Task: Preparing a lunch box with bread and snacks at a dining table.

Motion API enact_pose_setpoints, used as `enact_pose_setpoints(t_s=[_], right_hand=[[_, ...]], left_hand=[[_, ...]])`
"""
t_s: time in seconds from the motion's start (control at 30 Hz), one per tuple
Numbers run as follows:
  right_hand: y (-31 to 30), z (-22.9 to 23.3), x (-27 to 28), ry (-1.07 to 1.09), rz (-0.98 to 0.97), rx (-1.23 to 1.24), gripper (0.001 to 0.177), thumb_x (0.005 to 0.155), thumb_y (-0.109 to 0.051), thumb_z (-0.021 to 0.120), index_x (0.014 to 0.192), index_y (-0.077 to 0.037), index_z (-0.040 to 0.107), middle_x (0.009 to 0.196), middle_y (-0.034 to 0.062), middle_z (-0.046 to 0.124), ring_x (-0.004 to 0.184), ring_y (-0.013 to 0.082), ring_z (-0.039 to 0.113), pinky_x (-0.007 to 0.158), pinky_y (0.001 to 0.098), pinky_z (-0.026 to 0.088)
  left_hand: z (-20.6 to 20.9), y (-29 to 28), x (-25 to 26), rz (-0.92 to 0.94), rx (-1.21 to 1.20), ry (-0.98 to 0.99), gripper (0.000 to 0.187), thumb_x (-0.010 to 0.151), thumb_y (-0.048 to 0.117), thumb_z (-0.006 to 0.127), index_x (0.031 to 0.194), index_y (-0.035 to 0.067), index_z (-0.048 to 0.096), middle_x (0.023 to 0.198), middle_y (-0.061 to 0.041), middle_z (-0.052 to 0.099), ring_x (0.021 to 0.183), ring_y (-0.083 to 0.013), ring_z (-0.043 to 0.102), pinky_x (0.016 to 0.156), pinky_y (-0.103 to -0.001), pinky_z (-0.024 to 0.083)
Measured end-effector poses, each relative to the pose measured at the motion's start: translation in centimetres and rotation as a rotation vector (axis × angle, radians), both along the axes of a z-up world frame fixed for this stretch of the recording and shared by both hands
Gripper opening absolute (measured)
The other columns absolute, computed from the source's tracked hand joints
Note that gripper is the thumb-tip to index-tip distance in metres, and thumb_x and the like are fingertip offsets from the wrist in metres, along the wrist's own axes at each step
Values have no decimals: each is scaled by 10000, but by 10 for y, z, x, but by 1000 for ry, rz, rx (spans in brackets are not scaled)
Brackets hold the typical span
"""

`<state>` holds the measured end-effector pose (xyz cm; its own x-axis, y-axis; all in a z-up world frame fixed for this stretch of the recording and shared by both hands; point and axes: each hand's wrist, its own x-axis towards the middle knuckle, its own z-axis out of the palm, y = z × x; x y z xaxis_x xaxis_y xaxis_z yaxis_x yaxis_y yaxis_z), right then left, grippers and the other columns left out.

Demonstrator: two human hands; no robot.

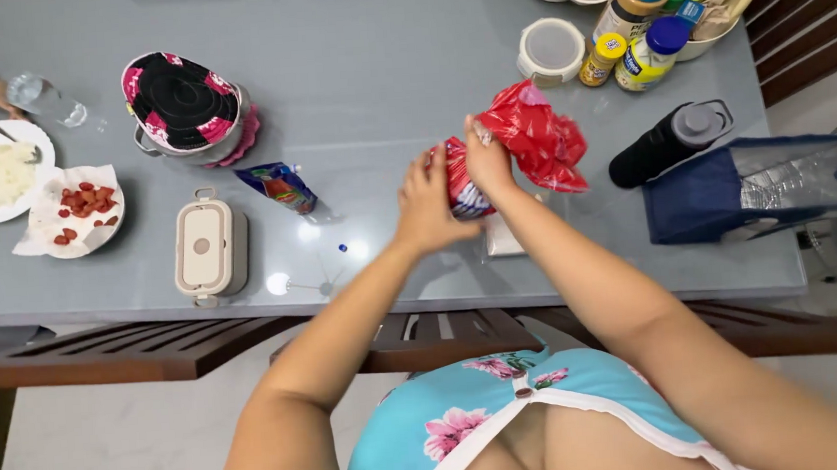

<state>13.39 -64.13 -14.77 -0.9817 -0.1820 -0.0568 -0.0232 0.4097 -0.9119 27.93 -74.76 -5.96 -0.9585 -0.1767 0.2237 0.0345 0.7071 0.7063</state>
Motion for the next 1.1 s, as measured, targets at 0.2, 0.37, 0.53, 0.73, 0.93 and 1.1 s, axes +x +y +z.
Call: enact_pose_setpoints(t_s=[0.2,0.37,0.53,0.73,0.93,1.1], right_hand=[[10,35,16,104,217,323,513,987,-532,507,1158,-78,674,1183,157,701,1168,331,649,992,461,482],[25,32,-4,322,331,530,524,912,-526,550,1197,-101,665,1227,180,682,1192,385,608,966,504,448],[24,-11,-32,60,243,553,534,1002,-503,407,1215,-91,671,1221,223,684,1158,410,628,990,525,467],[1,22,13,-120,285,633,536,981,-495,457,1077,-53,745,1065,252,707,1048,426,680,941,516,515],[23,45,31,599,418,545,449,996,-457,518,1130,-81,723,1078,208,743,1025,411,694,895,528,518],[41,-12,-8,389,163,457,447,901,-420,574,1071,-45,747,1034,231,735,962,425,684,826,520,520]], left_hand=[[-23,-12,0,35,-210,-52,1220,484,368,992,1480,134,329,1413,-196,521,1294,-400,527,940,-567,465],[-93,-74,-30,-134,145,-179,797,755,227,806,1469,143,463,1134,-110,734,874,-275,741,776,-414,580],[-45,-38,-8,153,0,30,451,932,393,781,1246,116,612,1092,-121,722,998,-303,712,872,-424,567],[10,9,-2,135,-430,-263,1291,393,680,956,1376,-9,481,1433,-208,448,1330,-492,430,905,-737,425],[-61,-64,-49,-443,-158,-133,984,472,321,959,1372,155,597,1377,-101,588,1273,-369,529,1097,-463,489],[-147,-89,-68,240,-195,-149,515,822,44,731,1310,154,608,1368,-83,618,1253,-326,576,1094,-402,517]])
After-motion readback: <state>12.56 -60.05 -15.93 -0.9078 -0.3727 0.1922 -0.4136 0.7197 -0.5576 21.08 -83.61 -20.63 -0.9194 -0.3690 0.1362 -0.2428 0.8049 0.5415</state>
